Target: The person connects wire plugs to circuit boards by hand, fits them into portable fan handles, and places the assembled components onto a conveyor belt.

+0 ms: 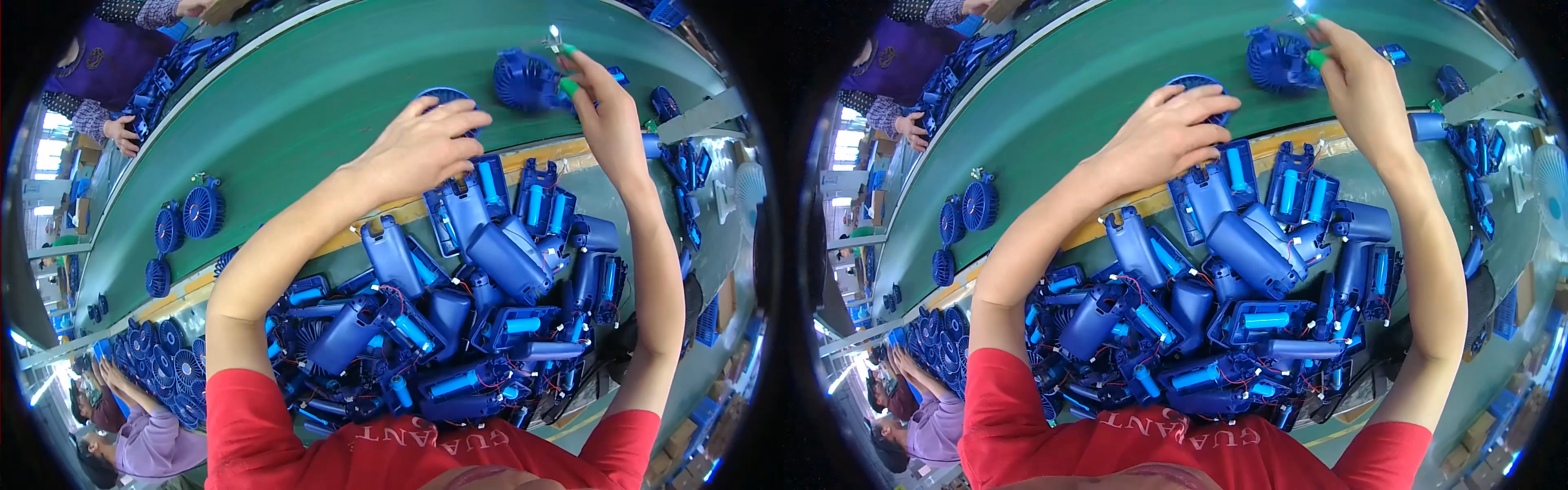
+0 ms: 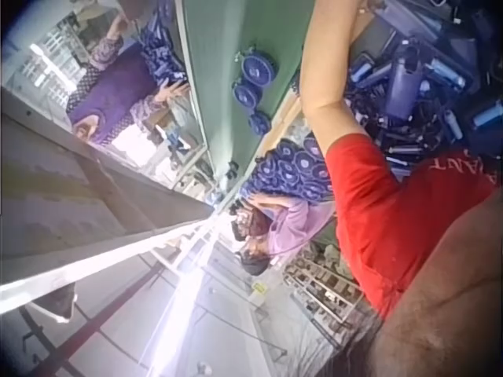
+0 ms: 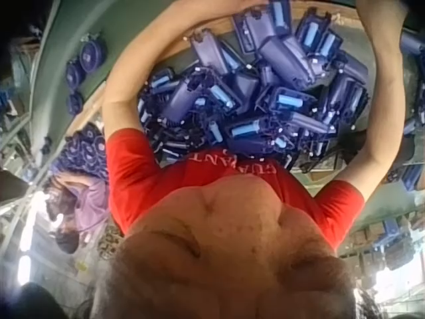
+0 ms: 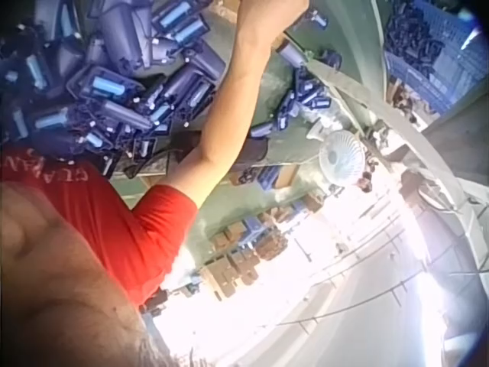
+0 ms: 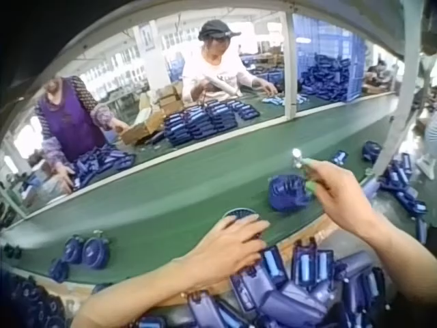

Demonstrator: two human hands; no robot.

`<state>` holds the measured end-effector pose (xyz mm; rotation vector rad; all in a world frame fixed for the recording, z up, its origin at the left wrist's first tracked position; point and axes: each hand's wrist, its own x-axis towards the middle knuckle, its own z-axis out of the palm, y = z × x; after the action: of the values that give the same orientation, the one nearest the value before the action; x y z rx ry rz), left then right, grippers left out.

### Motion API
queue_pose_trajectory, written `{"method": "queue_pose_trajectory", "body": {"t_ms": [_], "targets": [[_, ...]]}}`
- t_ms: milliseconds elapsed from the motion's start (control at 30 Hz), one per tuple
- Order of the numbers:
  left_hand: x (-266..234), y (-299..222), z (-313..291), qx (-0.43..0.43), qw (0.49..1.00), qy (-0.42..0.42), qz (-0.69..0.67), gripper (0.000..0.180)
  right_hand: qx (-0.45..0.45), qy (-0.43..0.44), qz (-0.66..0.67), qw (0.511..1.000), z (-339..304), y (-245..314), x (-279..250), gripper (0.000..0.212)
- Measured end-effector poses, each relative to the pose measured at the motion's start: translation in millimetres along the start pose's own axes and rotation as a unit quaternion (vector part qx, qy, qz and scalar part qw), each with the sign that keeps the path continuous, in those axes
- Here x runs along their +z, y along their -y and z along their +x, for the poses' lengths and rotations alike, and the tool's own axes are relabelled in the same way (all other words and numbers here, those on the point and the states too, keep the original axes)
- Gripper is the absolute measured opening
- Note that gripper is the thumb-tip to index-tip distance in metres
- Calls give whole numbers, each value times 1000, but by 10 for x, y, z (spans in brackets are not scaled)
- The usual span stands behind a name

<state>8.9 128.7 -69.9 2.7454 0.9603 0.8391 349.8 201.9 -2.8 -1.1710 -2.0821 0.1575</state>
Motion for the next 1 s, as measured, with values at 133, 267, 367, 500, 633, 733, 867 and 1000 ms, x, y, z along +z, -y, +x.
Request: {"method": "queue_pose_trajectory", "body": {"t_ms": [133, 267, 367, 500, 633, 733, 867, 1000], "targets": [[-180, 279, -190, -119, 986, 83, 80, 26, 123, 108, 95, 982, -288, 152, -260, 40], [-412, 406, -709, -105, 968, 67, 218, 32, 214, 306, 170, 912, -682, -202, -290, 40], [-681, 352, -850, -149, 966, -18, 210, 31, 295, 266, 257, 881, -874, -289, -147, 30], [-1134, 198, -1169, -138, 974, -65, 167, 22, 300, 215, 362, 856, -697, -91, -77, 32], [-907, -152, -1280, -201, 977, 37, 66, 38, 259, 187, 407, 856, -487, 138, 119, 32], [-743, -97, -1326, -264, 962, 55, 44, 45, 235, 171, 390, 874, -194, 566, 338, 34], [-561, -60, -1239, -258, 963, 68, 24, 41, 175, 229, 391, 874, -281, 853, 724, 37], [-522, -78, -1140, -348, 919, -1, -183, 33, 214, 274, 399, 848, -404, 1095, 871, 29]]}}
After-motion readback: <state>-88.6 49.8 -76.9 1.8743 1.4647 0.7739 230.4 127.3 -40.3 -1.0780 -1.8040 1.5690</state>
